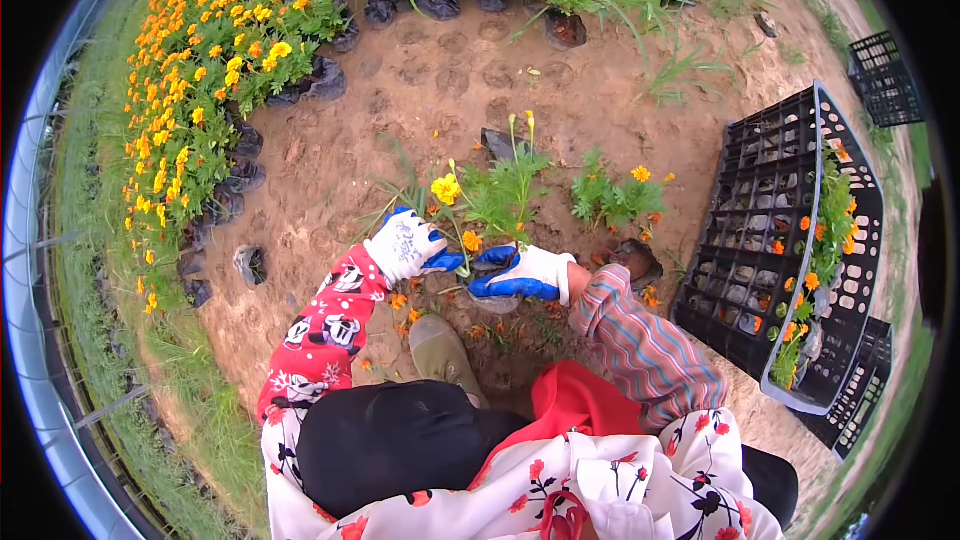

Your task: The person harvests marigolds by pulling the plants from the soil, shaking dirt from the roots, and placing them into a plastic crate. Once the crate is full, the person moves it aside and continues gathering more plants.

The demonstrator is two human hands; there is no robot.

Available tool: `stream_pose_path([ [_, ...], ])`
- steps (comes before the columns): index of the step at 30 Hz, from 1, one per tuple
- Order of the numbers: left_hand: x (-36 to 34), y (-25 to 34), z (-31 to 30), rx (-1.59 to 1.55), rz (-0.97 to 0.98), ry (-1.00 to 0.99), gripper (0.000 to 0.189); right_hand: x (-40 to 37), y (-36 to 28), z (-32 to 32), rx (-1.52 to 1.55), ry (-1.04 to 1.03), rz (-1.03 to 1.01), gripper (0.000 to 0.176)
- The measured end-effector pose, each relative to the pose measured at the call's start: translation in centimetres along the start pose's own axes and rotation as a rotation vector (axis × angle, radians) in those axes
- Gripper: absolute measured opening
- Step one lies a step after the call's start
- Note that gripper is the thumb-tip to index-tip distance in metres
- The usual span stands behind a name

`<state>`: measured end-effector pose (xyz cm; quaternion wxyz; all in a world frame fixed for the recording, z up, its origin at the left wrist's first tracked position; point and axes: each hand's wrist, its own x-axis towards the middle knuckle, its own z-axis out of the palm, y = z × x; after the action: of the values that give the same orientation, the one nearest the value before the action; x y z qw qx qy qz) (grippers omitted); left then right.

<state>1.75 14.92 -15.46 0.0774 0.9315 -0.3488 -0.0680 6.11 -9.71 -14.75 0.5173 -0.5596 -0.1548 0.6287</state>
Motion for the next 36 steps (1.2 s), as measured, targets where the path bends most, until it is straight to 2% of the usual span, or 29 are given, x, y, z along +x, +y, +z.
stream_pose_path([
  [1,-0.2,-0.1,0.2,-0.008,-0.012,0.011,0.027,0.7,0.9,-0.2,-0.088,0.034,0.010,0.042],
  [4,-0.6,-0.4,0.0,-0.014,-0.041,-0.007,0.025,0.4,0.0,0.0,-0.049,0.009,-0.041,0.043],
  [5,-0.7,-0.5,0.1,-0.008,-0.034,0.022,0.024,0.4,-0.1,0.2,-0.048,0.029,-0.083,0.052],
  [6,-0.9,-0.5,0.2,-0.008,-0.036,0.018,0.024,0.4,-0.2,0.3,-0.046,0.026,-0.084,0.052],
  [8,-1.1,-0.8,0.3,-0.002,-0.037,0.065,0.024,0.5,-0.5,0.5,-0.081,0.047,0.020,0.049],
  [10,-1.3,-1.0,0.7,-0.024,-0.065,0.012,0.023,0.5,-0.5,0.5,-0.133,0.046,-0.054,0.045],
  [13,-1.8,-1.1,1.4,-0.026,-0.097,0.008,0.024,0.5,-0.7,0.8,-0.110,-0.004,0.052,0.042],
  [17,-2.3,-1.1,1.9,-0.052,-0.092,0.055,0.024,0.5,-0.6,1.2,-0.135,0.024,-0.038,0.040],
  [19,-2.5,-0.9,1.7,-0.051,-0.142,-0.007,0.023,0.4,-0.8,1.4,-0.159,0.051,-0.090,0.040],
  [21,-2.8,-1.0,1.7,-0.039,-0.150,-0.010,0.022,0.0,-2.1,1.7,-0.209,0.079,0.088,0.042],
  [22,-2.9,-1.1,1.8,-0.029,-0.157,-0.011,0.022,0.4,-1.6,1.7,-0.208,0.079,0.087,0.042],
  [24,-3.1,-1.2,1.8,-0.036,-0.173,-0.024,0.020,1.3,-0.5,1.8,-0.231,0.105,-0.064,0.048],
  [28,-3.8,-1.7,2.5,-0.065,-0.277,-0.113,0.017,1.8,1.0,1.9,-0.211,0.094,-0.020,0.051],
  [29,-4.0,-1.7,2.5,-0.065,-0.277,-0.113,0.017,1.7,1.5,2.0,-0.251,0.084,-0.169,0.052],
  [31,-4.4,-1.8,2.4,-0.052,-0.306,-0.163,0.016,1.8,2.1,1.8,-0.290,0.075,-0.318,0.053],
  [33,-4.8,-1.9,2.4,-0.056,-0.317,-0.171,0.016,1.2,0.1,2.0,-0.341,0.075,-0.094,0.052],
  [36,-5.0,-2.1,2.2,-0.056,-0.335,-0.170,0.016,0.9,-0.9,2.4,-0.250,0.020,-0.177,0.055],
])
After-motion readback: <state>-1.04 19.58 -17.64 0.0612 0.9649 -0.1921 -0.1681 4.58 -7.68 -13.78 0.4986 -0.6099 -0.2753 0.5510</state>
